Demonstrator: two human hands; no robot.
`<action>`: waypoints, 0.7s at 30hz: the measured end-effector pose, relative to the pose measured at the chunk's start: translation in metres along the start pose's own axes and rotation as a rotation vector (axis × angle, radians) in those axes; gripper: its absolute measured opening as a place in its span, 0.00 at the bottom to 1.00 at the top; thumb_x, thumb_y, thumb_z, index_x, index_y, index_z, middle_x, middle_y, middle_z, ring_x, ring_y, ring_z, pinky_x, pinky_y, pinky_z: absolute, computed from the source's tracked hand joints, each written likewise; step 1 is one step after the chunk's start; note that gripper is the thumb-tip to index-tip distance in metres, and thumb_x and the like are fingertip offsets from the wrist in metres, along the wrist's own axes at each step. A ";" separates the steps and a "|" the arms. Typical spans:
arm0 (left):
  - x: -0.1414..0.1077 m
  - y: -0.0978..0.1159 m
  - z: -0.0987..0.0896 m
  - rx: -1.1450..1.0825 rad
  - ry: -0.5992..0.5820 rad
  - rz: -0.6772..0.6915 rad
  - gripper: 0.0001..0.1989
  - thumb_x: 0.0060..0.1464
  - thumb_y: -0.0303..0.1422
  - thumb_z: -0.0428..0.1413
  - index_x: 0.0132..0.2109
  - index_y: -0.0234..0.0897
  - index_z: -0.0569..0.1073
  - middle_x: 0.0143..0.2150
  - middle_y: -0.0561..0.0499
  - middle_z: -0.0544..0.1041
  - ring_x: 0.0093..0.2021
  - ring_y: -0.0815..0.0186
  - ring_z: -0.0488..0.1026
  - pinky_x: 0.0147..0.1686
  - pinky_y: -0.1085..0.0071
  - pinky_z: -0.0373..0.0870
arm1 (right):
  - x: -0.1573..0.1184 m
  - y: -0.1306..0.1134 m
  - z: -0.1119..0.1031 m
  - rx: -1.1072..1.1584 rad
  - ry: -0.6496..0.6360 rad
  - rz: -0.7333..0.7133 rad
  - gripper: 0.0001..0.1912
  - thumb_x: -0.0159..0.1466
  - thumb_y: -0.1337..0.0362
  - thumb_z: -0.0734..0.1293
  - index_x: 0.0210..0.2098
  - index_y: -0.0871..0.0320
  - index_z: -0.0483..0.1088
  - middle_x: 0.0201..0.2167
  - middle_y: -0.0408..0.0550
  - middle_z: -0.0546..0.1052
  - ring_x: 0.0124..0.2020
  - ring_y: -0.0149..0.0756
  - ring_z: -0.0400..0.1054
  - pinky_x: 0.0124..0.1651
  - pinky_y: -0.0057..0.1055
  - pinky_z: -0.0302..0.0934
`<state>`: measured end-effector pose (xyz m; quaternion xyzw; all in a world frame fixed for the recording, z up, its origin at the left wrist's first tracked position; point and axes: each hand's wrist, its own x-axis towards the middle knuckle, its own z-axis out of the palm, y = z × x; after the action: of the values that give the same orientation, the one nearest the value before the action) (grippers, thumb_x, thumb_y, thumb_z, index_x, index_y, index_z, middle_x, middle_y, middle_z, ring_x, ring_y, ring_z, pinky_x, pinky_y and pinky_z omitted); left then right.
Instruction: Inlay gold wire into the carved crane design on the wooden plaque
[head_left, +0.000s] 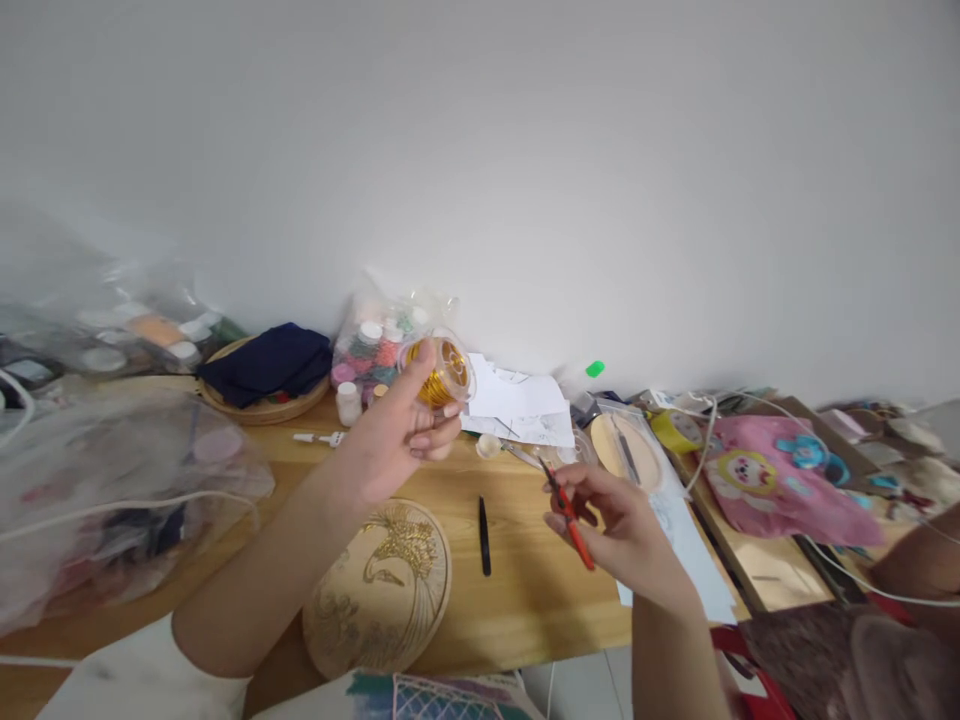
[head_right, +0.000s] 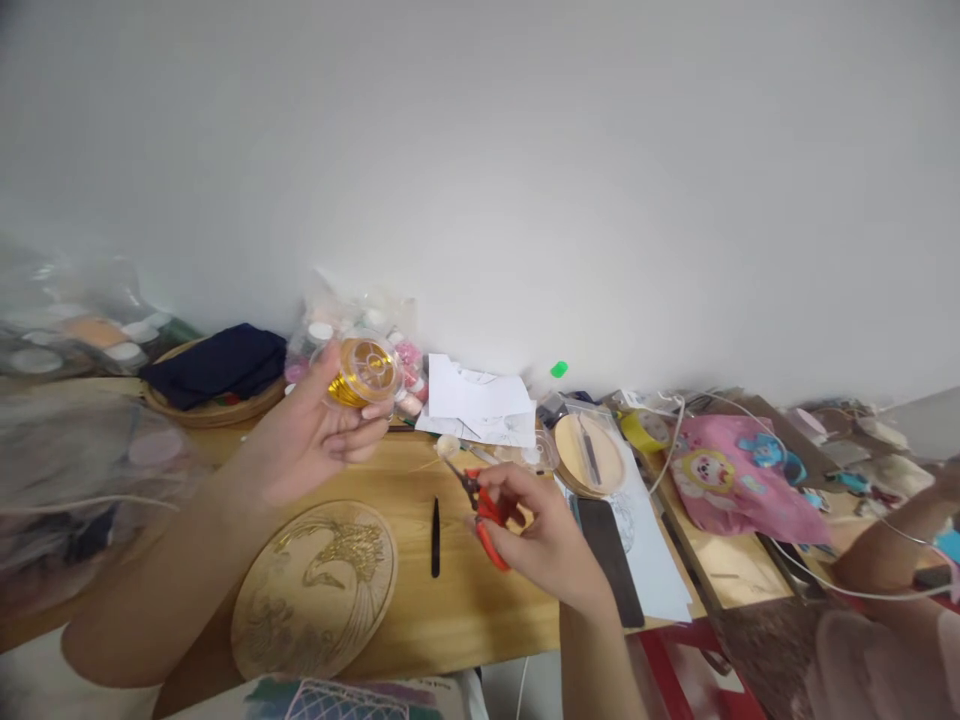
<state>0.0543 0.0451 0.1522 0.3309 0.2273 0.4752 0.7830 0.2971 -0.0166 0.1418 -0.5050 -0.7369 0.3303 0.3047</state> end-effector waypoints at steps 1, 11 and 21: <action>-0.002 0.001 0.000 0.005 -0.016 -0.010 0.25 0.48 0.54 0.63 0.33 0.38 0.63 0.23 0.61 0.63 0.14 0.82 0.47 0.16 0.82 0.45 | 0.008 -0.012 -0.003 -0.105 -0.033 -0.061 0.09 0.60 0.59 0.68 0.36 0.57 0.68 0.23 0.40 0.68 0.22 0.26 0.59 0.25 0.24 0.55; -0.016 0.006 0.000 -0.046 -0.026 0.074 0.24 0.45 0.53 0.65 0.31 0.37 0.67 0.25 0.57 0.64 0.19 0.79 0.50 0.16 0.81 0.42 | 0.062 -0.087 -0.005 -0.816 -0.301 -0.357 0.16 0.65 0.53 0.62 0.32 0.59 0.69 0.17 0.40 0.67 0.17 0.27 0.57 0.24 0.28 0.42; -0.016 0.007 0.005 -0.049 -0.025 0.140 0.18 0.54 0.46 0.61 0.30 0.38 0.66 0.24 0.56 0.64 0.18 0.78 0.45 0.15 0.75 0.39 | 0.068 -0.102 -0.005 -0.786 -0.332 -0.388 0.16 0.67 0.55 0.59 0.27 0.56 0.65 0.14 0.38 0.61 0.15 0.26 0.51 0.22 0.29 0.42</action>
<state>0.0466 0.0314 0.1610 0.3327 0.1819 0.5302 0.7584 0.2249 0.0206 0.2339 -0.3754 -0.9257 0.0395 0.0244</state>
